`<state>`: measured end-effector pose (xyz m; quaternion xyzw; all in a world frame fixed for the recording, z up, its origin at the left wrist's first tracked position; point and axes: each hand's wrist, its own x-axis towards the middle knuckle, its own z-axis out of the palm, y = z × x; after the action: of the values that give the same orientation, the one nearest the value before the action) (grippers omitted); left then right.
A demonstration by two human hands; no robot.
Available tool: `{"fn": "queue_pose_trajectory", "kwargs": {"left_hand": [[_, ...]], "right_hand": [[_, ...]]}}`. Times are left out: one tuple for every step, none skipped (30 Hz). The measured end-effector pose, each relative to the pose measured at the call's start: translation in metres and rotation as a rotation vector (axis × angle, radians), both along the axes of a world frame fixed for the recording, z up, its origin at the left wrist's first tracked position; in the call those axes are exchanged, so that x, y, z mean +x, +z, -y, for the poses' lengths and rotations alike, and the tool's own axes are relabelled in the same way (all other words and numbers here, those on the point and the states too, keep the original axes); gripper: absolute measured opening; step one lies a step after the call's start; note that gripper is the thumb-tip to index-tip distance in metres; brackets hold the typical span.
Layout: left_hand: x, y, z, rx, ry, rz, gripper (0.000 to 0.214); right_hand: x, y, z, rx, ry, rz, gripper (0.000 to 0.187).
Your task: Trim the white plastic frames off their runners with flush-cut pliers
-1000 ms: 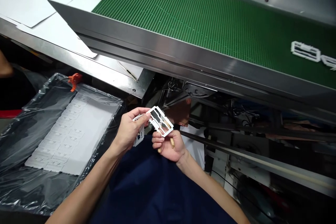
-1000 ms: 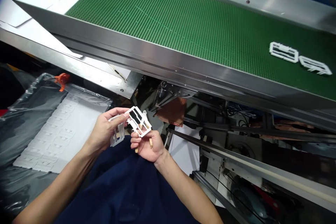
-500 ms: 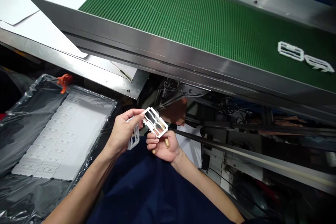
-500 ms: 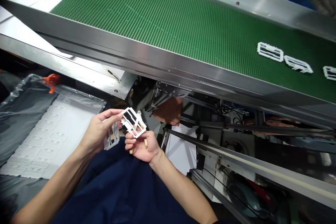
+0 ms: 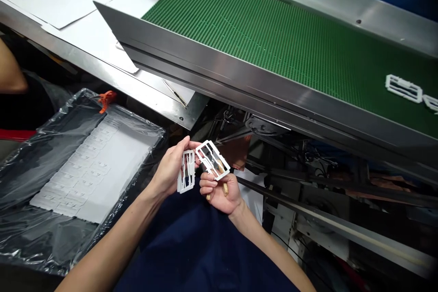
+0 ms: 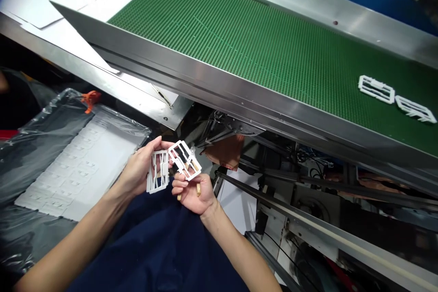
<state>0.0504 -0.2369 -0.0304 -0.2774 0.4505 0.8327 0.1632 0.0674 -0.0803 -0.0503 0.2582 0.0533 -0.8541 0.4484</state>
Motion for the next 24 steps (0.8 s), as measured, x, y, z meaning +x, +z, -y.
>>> {"fn": "queue_pose_trajectory", "kwargs": {"left_hand": [[0.000, 0.000, 0.001, 0.008, 0.002, 0.002, 0.042], [0.000, 0.000, 0.002, 0.012, 0.006, 0.005, 0.043], [-0.001, 0.000, 0.003, 0.010, 0.015, 0.009, 0.043], [-0.001, -0.001, 0.004, 0.007, 0.031, 0.015, 0.044], [-0.001, -0.002, 0.005, 0.007, 0.052, 0.020, 0.044], [-0.001, -0.004, 0.005, 0.015, 0.076, 0.027, 0.044], [-0.002, -0.007, 0.005, 0.037, 0.106, 0.035, 0.043], [-0.002, -0.010, 0.005, 0.067, 0.140, 0.044, 0.041], [-0.002, -0.014, 0.005, 0.099, 0.177, 0.052, 0.039], [-0.002, -0.018, 0.006, 0.124, 0.213, 0.060, 0.036], [-0.001, -0.023, 0.006, 0.140, 0.247, 0.066, 0.032], [-0.001, -0.029, 0.008, 0.149, 0.278, 0.071, 0.029], [0.000, -0.035, 0.010, 0.152, 0.307, 0.078, 0.025], [0.000, -0.040, 0.012, 0.153, 0.332, 0.089, 0.021], [0.001, -0.046, 0.016, 0.154, 0.358, 0.103, 0.018], [0.002, -0.051, 0.021, 0.153, 0.385, 0.117, 0.016], [0.002, -0.056, 0.028, 0.150, 0.411, 0.127, 0.014], [0.003, -0.060, 0.035, 0.143, 0.438, 0.135, 0.013], [0.003, -0.064, 0.044, 0.131, 0.463, 0.139, 0.013], [0.003, -0.068, 0.054, 0.113, 0.485, 0.141, 0.014], [0.002, -0.071, 0.066, 0.087, 0.506, 0.141, 0.016], [0.001, -0.073, 0.079, 0.052, 0.524, 0.141, 0.018], [-0.002, -0.076, 0.094, 0.006, 0.541, 0.140, 0.020], [-0.007, -0.078, 0.110, -0.051, 0.557, 0.138, 0.021]], "right_hand": [[-0.001, 0.001, 0.002, 0.024, 0.010, -0.009, 0.016], [-0.001, 0.001, 0.004, 0.063, 0.016, -0.030, 0.018], [-0.002, 0.002, 0.006, 0.124, 0.023, -0.066, 0.019], [-0.002, 0.002, 0.009, 0.217, 0.030, -0.122, 0.020], [-0.003, 0.003, 0.013, 0.345, 0.037, -0.202, 0.021], [-0.003, 0.003, 0.017, 0.503, 0.046, -0.305, 0.020], [-0.003, 0.002, 0.021, 0.678, 0.061, -0.425, 0.019], [-0.004, 0.001, 0.025, 0.853, 0.085, -0.552, 0.017], [-0.004, 0.000, 0.029, 1.007, 0.125, -0.677, 0.016], [-0.005, -0.002, 0.034, 1.131, 0.178, -0.792, 0.016], [-0.006, -0.004, 0.038, 1.221, 0.246, -0.889, 0.016], [-0.007, -0.006, 0.043, 1.284, 0.320, -0.965, 0.015], [-0.008, -0.007, 0.047, 1.331, 0.392, -1.023, 0.015], [-0.010, -0.009, 0.050, 1.369, 0.457, -1.067, 0.015], [-0.012, -0.010, 0.054, 1.406, 0.511, -1.105, 0.015], [-0.016, -0.012, 0.057, 1.446, 0.556, -1.139, 0.016], [-0.021, -0.013, 0.061, 1.488, 0.596, -1.173, 0.018], [-0.028, -0.014, 0.065, 1.528, 0.631, -1.209, 0.021], [-0.036, -0.016, 0.070, 1.561, 0.657, -1.244, 0.024], [-0.046, -0.019, 0.077, 1.581, 0.670, -1.277, 0.028], [-0.058, -0.022, 0.085, 1.589, 0.669, -1.309, 0.032], [-0.071, -0.027, 0.096, 1.589, 0.651, -1.347, 0.036], [-0.084, -0.033, 0.108, 1.585, 0.624, -1.390, 0.040], [-0.098, -0.040, 0.122, 1.585, 0.594, -1.431, 0.042]]}}
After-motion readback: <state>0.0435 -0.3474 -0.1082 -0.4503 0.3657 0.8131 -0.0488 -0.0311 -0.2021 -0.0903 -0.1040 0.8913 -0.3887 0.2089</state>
